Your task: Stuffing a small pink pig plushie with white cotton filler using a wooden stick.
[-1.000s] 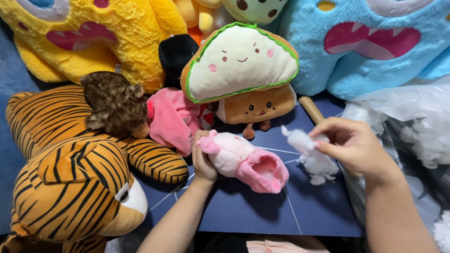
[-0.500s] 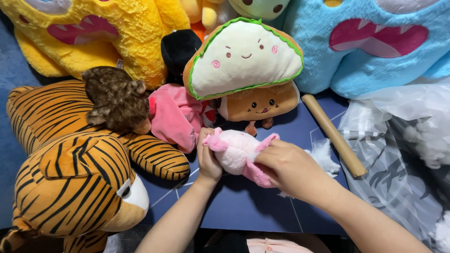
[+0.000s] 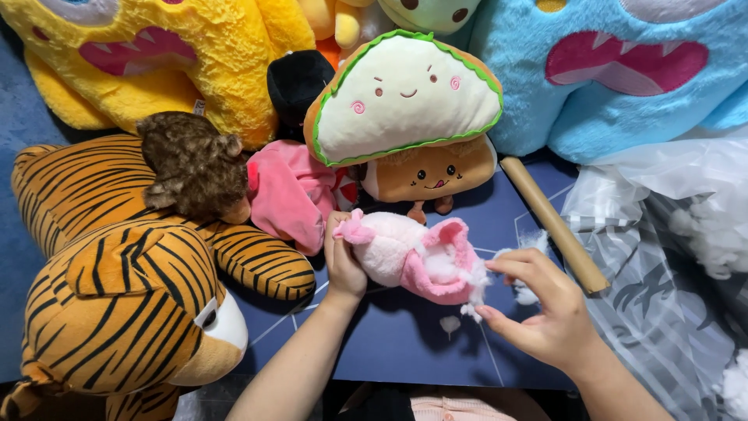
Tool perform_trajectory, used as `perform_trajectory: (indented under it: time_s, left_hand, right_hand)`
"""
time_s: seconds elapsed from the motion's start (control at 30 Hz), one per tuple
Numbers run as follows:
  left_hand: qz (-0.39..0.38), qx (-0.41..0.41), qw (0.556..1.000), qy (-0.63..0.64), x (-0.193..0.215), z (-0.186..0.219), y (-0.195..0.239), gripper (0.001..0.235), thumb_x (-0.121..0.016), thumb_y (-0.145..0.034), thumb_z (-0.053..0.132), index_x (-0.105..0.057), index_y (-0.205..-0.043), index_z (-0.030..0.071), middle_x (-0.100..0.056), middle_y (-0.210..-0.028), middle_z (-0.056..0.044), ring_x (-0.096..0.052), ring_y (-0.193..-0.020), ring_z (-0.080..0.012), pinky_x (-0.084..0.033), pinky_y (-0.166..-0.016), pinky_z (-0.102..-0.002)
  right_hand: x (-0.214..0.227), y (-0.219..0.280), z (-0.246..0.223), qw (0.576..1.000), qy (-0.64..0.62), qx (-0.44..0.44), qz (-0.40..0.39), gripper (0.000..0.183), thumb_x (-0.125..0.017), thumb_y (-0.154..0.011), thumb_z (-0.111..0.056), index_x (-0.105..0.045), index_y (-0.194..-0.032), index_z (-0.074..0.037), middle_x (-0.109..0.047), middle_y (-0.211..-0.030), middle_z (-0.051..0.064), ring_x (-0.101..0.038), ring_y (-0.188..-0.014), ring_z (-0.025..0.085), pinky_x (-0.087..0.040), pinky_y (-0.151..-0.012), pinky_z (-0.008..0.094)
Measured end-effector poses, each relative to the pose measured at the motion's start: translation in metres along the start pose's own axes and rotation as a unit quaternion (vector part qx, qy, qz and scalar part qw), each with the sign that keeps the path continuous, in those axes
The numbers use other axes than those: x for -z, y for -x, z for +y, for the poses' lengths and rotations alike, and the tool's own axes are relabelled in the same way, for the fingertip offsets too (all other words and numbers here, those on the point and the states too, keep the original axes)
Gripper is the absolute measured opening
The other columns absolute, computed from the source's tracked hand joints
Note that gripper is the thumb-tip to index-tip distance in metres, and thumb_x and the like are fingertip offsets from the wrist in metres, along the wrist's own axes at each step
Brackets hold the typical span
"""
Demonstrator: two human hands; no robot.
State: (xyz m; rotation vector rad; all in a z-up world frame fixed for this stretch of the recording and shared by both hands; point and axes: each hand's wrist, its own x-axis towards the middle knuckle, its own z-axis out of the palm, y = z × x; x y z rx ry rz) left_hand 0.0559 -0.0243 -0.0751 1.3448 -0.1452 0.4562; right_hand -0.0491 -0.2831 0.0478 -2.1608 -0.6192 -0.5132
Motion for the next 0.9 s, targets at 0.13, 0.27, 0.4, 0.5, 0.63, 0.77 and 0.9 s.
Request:
perform_trajectory:
  time_s: [0.13,0.27,0.4,0.5,0.63,0.77,0.9]
  left_hand:
    - [0.004,0.005,0.999,-0.036,0.000,0.002,0.000,0.033,-0.034,-0.102,0.034,-0.050,-0.090,0.009,-0.056,-0.093,-0.007,-0.055,-0.092,-0.0202,-0.043,-0.087,-0.033]
    - [0.004,0.005,1.000,-0.023,0.000,0.002,0.000,0.033,-0.035,-0.103,0.035,-0.050,-0.089,0.009,-0.055,-0.092,-0.006,-0.053,-0.090,-0.0182,-0.042,-0.086,-0.032]
    - [0.002,-0.007,1.000,-0.024,-0.001,0.005,-0.001,0.034,-0.036,-0.105,0.034,-0.050,-0.086,0.010,-0.052,-0.089,-0.004,-0.051,-0.086,-0.0168,-0.041,-0.084,-0.031]
    - [0.000,-0.006,0.999,-0.034,0.000,0.006,-0.002,0.032,-0.035,-0.104,0.033,-0.049,-0.086,0.010,-0.054,-0.088,-0.005,-0.052,-0.086,-0.0180,-0.042,-0.083,-0.032]
    - [0.000,-0.002,1.000,-0.013,0.001,0.003,-0.002,0.032,-0.035,-0.104,0.033,-0.049,-0.085,0.011,-0.052,-0.088,-0.005,-0.052,-0.087,-0.0177,-0.041,-0.084,-0.032]
    - [-0.001,0.006,1.000,-0.017,0.002,0.003,-0.002,0.034,-0.034,-0.103,0.036,-0.049,-0.087,0.010,-0.055,-0.090,-0.006,-0.054,-0.088,-0.0187,-0.042,-0.085,-0.032]
    - [-0.002,0.007,1.000,-0.030,0.001,0.006,-0.003,0.034,-0.033,-0.102,0.034,-0.050,-0.086,0.009,-0.056,-0.090,-0.007,-0.055,-0.089,-0.0198,-0.042,-0.086,-0.032]
  right_hand:
    - [-0.020,0.048,0.027,0.987,-0.042,-0.155,0.012,0.053,-0.087,-0.075,-0.016,-0.062,-0.121,-0.012,-0.071,-0.091,0.002,-0.057,-0.062,0.009,-0.055,-0.074,0.021]
    - [-0.030,0.049,0.021,0.972,-0.091,-0.215,0.018,0.052,-0.089,-0.073,-0.010,-0.067,-0.119,-0.010,-0.073,-0.087,0.003,-0.063,-0.061,0.008,-0.061,-0.071,0.020]
    - [-0.025,0.020,0.003,0.991,-0.056,-0.107,0.052,0.009,-0.076,-0.080,0.003,-0.077,-0.084,-0.005,-0.076,-0.082,0.006,-0.071,-0.070,0.011,-0.059,-0.064,0.018]
    - [-0.017,-0.005,-0.012,0.996,-0.044,-0.066,0.034,0.008,-0.074,-0.083,0.002,-0.075,-0.089,-0.003,-0.075,-0.087,0.008,-0.071,-0.075,0.014,-0.062,-0.066,0.019]
    - [-0.006,-0.009,-0.012,0.996,0.015,-0.078,-0.034,0.038,-0.085,-0.078,-0.016,-0.069,-0.112,-0.014,-0.060,-0.078,-0.001,-0.052,-0.060,0.010,-0.047,-0.058,0.021]
    - [-0.009,0.004,0.005,0.988,0.050,-0.101,-0.106,0.045,-0.084,-0.078,-0.021,-0.064,-0.118,-0.018,-0.060,-0.082,-0.001,-0.053,-0.060,0.011,-0.048,-0.059,0.024]
    - [-0.004,0.001,-0.008,0.995,-0.020,-0.100,0.009,0.028,-0.080,-0.081,-0.014,-0.076,-0.107,-0.006,-0.076,-0.088,0.002,-0.064,-0.070,0.008,-0.056,-0.062,0.018]
